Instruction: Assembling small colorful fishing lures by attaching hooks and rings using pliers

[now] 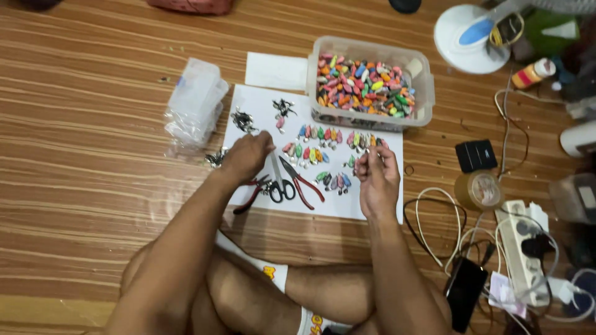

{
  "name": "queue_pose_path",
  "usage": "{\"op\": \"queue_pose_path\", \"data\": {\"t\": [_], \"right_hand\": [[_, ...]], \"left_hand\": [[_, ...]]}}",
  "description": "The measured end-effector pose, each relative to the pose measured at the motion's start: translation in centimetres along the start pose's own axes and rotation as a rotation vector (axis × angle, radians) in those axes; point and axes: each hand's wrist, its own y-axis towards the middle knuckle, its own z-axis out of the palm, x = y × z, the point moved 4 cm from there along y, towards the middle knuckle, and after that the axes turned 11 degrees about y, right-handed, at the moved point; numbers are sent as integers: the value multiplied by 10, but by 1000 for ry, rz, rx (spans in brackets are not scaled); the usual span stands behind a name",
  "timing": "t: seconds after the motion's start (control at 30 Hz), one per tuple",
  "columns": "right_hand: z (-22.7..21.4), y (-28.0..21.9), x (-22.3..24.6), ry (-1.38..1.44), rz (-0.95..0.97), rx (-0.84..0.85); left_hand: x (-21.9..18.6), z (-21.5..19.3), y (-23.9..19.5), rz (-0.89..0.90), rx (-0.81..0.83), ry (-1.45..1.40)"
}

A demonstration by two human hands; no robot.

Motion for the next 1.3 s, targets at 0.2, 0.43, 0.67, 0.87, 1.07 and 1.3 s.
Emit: {"op": "queue_pose_path", "data": {"t": [0.2, 0.43, 0.67, 0.87, 1.07, 1.3], "right_hand": [[2, -17, -1, -341, -25, 67], [21, -54, -11, -454, 43, 193], [21, -28, -1, -489, 42, 187], [16, 1, -14, -560, 61, 211], [20, -3, -28, -524, 138, 213], [16, -3, -19, -472, 141, 172]], "left_hand": [[-82, -51, -32, 35, -85, -492], [-115, -23, -49, -18, 35, -676], [-115, -36, -21, 67, 60, -654], [-113, -33, -2, -15, -15, -763], [-106, -4, 1, -311, -50, -1087], [-104, 4, 4, -354, -61, -1317]]}}
